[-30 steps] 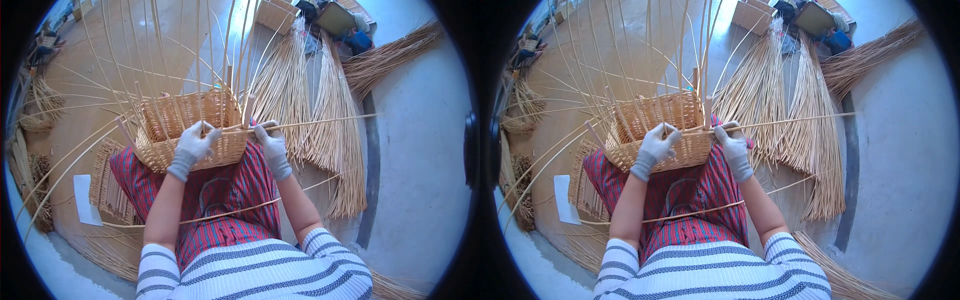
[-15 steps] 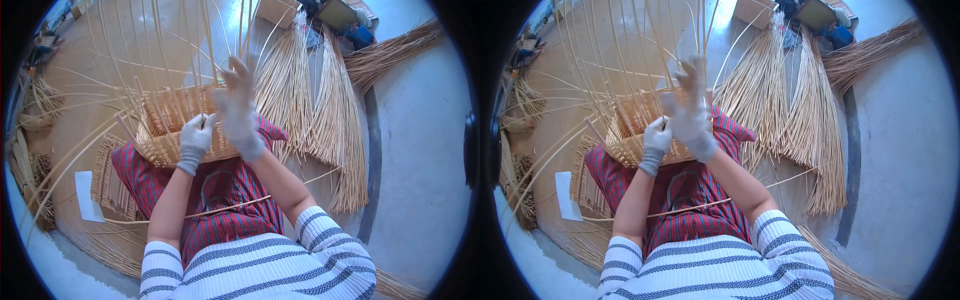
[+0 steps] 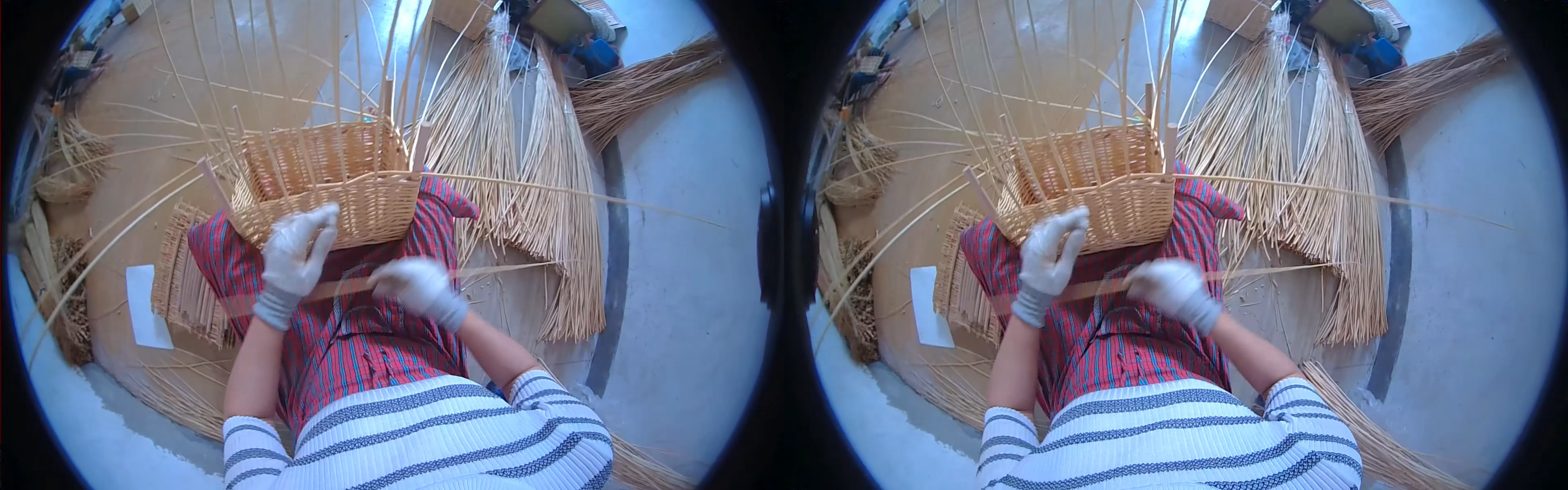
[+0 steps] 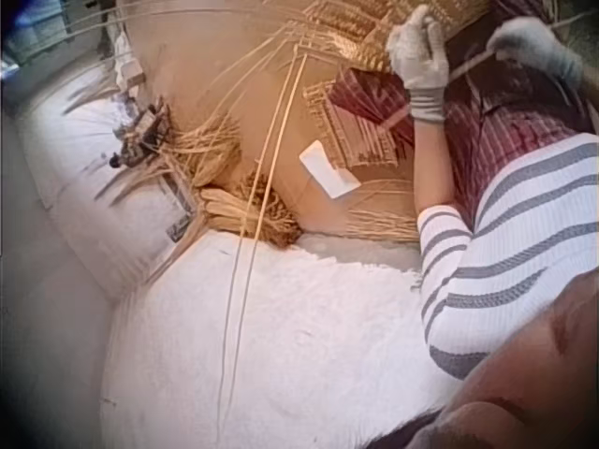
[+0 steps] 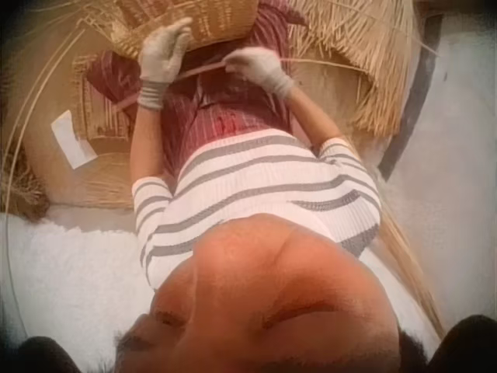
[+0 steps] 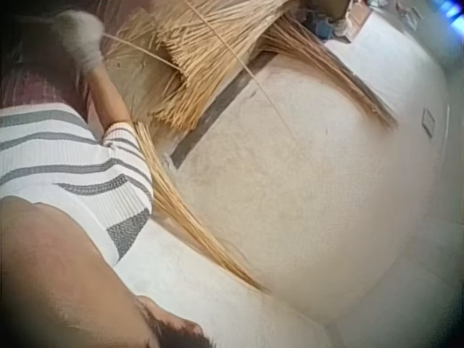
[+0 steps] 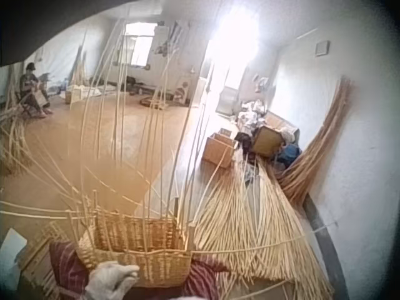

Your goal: The recorder is weaving a basket using long wooden strips while sitting on the floor.

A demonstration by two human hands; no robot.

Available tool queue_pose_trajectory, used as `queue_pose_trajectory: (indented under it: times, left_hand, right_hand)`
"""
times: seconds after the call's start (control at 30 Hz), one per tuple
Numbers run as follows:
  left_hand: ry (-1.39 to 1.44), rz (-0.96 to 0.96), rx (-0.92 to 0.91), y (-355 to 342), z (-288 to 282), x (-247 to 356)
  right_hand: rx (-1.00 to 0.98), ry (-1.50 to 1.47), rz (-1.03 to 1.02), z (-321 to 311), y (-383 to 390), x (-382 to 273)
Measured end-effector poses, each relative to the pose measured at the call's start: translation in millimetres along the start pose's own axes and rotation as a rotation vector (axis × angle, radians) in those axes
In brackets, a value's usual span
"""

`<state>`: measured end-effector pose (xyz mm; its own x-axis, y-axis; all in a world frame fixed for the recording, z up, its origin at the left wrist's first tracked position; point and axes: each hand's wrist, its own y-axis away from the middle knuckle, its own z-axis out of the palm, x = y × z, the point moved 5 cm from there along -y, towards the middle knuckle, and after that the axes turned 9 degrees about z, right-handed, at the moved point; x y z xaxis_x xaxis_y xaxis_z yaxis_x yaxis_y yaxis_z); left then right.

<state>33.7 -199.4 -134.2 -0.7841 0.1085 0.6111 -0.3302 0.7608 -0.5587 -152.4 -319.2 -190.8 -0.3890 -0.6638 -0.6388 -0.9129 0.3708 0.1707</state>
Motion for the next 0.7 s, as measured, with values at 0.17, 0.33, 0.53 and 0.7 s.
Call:
queue_pose_trajectory:
  times: [0.17, 0.33, 0.53, 0.7]
  left_hand:
    - [-0.487, -0.077, 0.146, 35, -71, -24]
    - [-0.094, 0.050, -0.171, 13, 3, 5]
    - [-0.153, -0.318, 0.376, 20, -41, -51]
    - [-0.247, -0.383, 0.259, 23, -33, -86]
  right_hand:
    - [1.102, 0.086, -0.035, -123, 13, 29]
    - [0.133, -1.181, -0.037, -26, -24, -16]
    - [0.679, -1.145, -0.133, -101, -31, 10]
    - [0.780, -1.216, 0.068, -88, -31, 44]
